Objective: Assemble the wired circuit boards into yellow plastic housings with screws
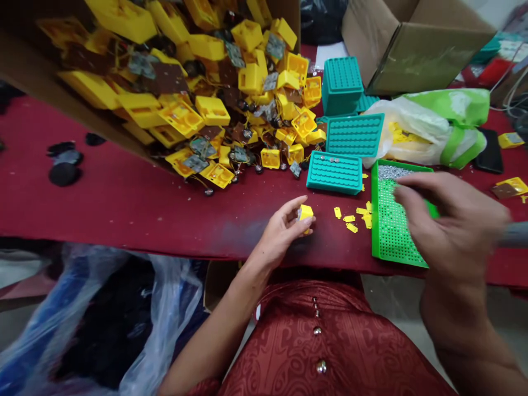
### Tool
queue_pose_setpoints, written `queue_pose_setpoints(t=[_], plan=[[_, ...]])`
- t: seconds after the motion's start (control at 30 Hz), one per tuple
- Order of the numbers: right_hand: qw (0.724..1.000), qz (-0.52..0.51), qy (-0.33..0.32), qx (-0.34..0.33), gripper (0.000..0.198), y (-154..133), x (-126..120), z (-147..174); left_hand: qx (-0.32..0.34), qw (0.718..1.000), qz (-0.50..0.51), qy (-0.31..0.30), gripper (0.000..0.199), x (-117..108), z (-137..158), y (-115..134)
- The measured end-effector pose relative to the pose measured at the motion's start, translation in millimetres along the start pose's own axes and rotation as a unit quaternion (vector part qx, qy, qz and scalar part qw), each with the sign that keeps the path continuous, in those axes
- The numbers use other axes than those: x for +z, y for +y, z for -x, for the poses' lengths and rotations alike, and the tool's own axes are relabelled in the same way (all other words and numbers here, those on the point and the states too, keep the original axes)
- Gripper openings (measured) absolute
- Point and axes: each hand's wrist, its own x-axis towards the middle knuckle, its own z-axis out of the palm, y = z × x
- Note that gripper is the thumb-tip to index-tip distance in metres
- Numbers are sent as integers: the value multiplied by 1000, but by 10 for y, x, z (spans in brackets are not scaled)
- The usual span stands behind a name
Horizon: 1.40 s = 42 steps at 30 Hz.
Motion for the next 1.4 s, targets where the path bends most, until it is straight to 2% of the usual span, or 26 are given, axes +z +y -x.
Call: queue_pose_setpoints(t=[0.07, 0.1, 0.17, 0.27, 0.37, 0.57, 0.67, 0.8, 0.93, 1.03, 1.1, 1.17, 1.23, 1.3, 1.4], plan=[[997, 10, -66, -36, 24, 28, 297, -310, 14, 1000, 14, 6, 68, -66, -28, -29], [991, 24, -125, -47, 25, 68, 466, -467, 18, 1000, 23, 7, 64, -96, -40, -46], [974, 88, -208, -9, 30, 173, 806, -732, 17, 999, 47, 1, 55, -147, -59, -80], [961, 130, -242, 25, 31, 321, 1210, -935, 3, 996, 88, -8, 41, -198, -77, -121], [959, 132, -249, 33, 30, 407, 1400, -961, -10, 993, 118, -12, 33, -233, -78, -144], [963, 125, -236, 38, 34, 418, 1370, -966, -23, 994, 108, -18, 38, -280, -36, -114], [966, 120, -228, 36, 38, 382, 1358, -965, 5, 998, 64, -10, 35, -299, -21, -63], [961, 131, -241, 43, 30, 316, 1430, -948, 53, 999, 6, 12, 36, -312, -31, -9], [950, 144, -267, 79, 30, 189, 1446, -1007, 50, 998, 29, 7, 37, -300, -39, 4], [934, 169, -291, 121, 32, 51, 1355, -1056, 35, 998, 57, -6, 43, -306, -41, -10], [936, 160, -284, 134, 30, -45, 1254, -1024, 36, 997, 72, -8, 45, -328, -53, -32], [954, 81, -251, 146, 22, -147, 1135, -901, 47, 996, 69, 2, 47, -351, -74, -60], [963, -71, -212, 152, 11, -264, 1028, -696, 66, 997, 47, 15, 47, -358, -102, -89], [945, -210, -216, 128, 8, -390, 973, -459, 89, 996, 13, 23, 47, -340, -131, -118], [917, -298, -229, 131, 11, -548, 1009, -179, 116, 992, -52, 26, 47, -280, -161, -167]])
